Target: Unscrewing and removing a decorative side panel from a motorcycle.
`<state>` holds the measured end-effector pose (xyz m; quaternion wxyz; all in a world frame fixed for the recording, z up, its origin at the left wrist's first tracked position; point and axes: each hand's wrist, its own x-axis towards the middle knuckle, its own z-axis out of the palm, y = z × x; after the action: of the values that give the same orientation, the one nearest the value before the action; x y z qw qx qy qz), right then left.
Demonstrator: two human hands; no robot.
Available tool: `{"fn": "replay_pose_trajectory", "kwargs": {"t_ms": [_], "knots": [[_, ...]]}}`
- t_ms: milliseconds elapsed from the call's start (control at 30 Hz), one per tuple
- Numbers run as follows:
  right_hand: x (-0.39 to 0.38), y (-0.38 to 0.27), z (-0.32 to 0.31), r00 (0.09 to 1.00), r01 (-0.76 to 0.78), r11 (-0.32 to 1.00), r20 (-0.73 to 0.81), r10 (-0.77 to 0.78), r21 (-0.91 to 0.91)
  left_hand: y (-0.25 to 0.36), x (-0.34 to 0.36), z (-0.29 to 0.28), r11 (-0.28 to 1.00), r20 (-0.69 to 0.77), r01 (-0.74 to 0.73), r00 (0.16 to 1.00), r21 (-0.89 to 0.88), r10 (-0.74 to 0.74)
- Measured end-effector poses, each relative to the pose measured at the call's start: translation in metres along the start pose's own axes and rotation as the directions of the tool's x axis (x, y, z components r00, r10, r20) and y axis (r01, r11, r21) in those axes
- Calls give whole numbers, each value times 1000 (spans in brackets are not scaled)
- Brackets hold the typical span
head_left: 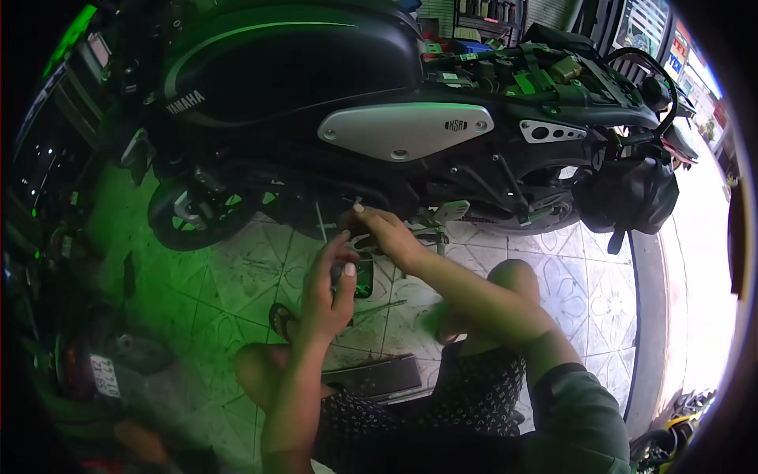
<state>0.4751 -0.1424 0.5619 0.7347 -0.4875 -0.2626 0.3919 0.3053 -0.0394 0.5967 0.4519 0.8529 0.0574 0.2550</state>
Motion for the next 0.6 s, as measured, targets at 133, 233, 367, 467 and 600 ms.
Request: {"fn": "replay_pose_trajectory", "kwargs": {"t_ms": [133,233,367,467,600], "knots": [[-10,-42,-15,992,-121,991,-14,122,53,11,17,53,993,139,22,990,-113,-6],[-10,-59,-30,997,-38,998,-68,40,43,1,33,76,987,-62,-59,997,-150,50],[0,-60,-35,988,111,991,-121,-101,73,15,54,71,993,-83,-22,996,-114,13],[4,-60,-39,990,97,991,-108,-86,97,21,67,71,1000,-115,6,993,-31,-9],[29,-56,-8,989,151,977,-33,-147,148,13,68,46,997,-201,65,978,37,-56]]}}
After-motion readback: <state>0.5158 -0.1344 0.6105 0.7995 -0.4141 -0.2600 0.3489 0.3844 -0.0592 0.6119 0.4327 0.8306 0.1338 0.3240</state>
